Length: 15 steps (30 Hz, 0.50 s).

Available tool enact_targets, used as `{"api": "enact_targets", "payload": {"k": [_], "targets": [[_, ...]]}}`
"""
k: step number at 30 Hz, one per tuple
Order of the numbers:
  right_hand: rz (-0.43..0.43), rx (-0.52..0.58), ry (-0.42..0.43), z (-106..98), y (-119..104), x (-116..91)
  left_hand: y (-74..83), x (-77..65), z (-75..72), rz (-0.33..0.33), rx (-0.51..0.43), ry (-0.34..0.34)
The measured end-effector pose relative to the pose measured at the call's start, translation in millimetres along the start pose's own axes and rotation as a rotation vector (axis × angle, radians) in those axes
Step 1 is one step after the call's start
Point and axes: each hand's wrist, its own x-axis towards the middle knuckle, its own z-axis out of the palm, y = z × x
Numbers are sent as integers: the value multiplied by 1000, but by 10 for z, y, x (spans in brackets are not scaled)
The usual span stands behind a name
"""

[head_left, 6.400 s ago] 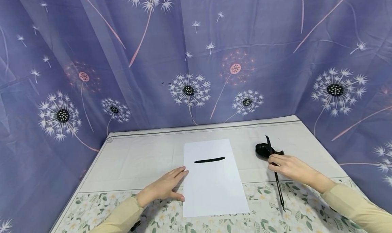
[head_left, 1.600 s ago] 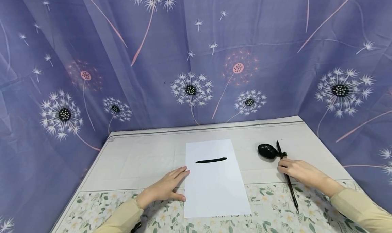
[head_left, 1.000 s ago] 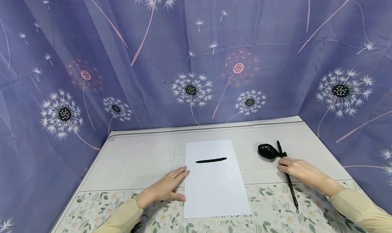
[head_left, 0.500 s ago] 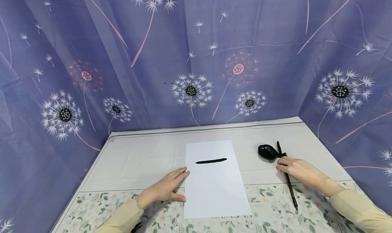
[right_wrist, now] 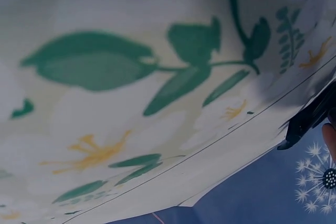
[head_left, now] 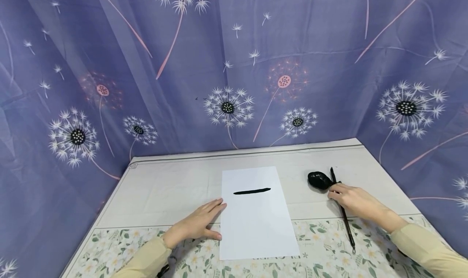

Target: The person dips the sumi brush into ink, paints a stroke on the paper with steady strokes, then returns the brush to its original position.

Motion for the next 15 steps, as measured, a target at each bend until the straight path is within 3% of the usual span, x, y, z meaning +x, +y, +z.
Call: {"api": "enact_targets", "payload": {"k": [6,15], "targets": [[69,49,19,-4,11,22,12,2,-19,-1,-7,-4],[90,47,22,1,14,98,39,24,-66,-26,-29,-30]]}}
